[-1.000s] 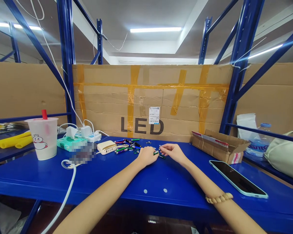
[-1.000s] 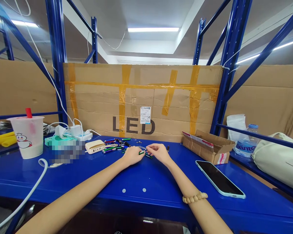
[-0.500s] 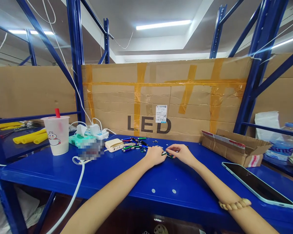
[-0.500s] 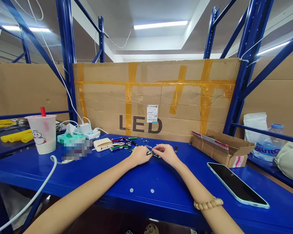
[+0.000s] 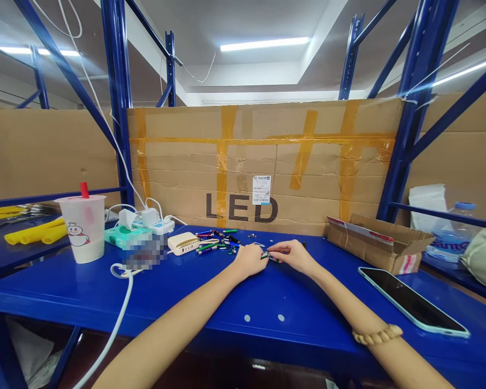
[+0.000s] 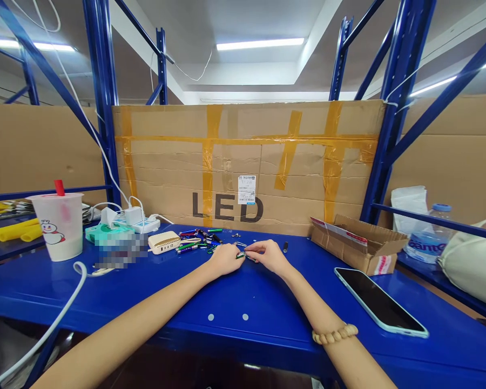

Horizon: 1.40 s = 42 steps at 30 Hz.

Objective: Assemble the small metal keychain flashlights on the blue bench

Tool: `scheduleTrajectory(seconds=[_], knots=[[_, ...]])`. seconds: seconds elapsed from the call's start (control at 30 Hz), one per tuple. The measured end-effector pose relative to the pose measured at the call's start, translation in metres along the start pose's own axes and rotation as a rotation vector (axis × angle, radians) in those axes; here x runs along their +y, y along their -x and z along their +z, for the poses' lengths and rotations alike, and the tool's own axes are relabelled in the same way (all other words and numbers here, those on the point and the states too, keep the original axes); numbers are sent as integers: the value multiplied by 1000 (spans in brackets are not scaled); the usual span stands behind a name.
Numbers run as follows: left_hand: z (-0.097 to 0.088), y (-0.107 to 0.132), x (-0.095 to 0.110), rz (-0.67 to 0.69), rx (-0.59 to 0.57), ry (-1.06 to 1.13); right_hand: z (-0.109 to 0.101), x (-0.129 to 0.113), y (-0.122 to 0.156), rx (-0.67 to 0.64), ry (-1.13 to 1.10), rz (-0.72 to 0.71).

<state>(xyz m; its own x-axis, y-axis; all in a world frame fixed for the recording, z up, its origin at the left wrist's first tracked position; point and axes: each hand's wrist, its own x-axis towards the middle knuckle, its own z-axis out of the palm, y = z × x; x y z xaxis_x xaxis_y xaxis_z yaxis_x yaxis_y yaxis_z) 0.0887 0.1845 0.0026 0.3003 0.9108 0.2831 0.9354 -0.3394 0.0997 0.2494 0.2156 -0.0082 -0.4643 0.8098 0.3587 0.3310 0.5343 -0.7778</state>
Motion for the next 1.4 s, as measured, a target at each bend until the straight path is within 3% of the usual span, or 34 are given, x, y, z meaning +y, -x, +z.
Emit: scheduleTrajectory(seconds=[0.27,0.53,0.73,1.1,1.27,1.4], knots=[[0,0,4,8,42,43,0,-11,-2,143,-251,49],[-2,1,3,-46,22,67,0,-14,2,43,-234,50],[0,2,1,35,23,30,1,-14,3,3,-239,59],[-2,8,4,162,29,5,-1,-21,7,-35,-187,252],[-4,8,2,279,-6,-65,0,-28,13,-178,-141,266],[-5,8,2,280,-27,-99,2,-31,17,-259,-169,268]])
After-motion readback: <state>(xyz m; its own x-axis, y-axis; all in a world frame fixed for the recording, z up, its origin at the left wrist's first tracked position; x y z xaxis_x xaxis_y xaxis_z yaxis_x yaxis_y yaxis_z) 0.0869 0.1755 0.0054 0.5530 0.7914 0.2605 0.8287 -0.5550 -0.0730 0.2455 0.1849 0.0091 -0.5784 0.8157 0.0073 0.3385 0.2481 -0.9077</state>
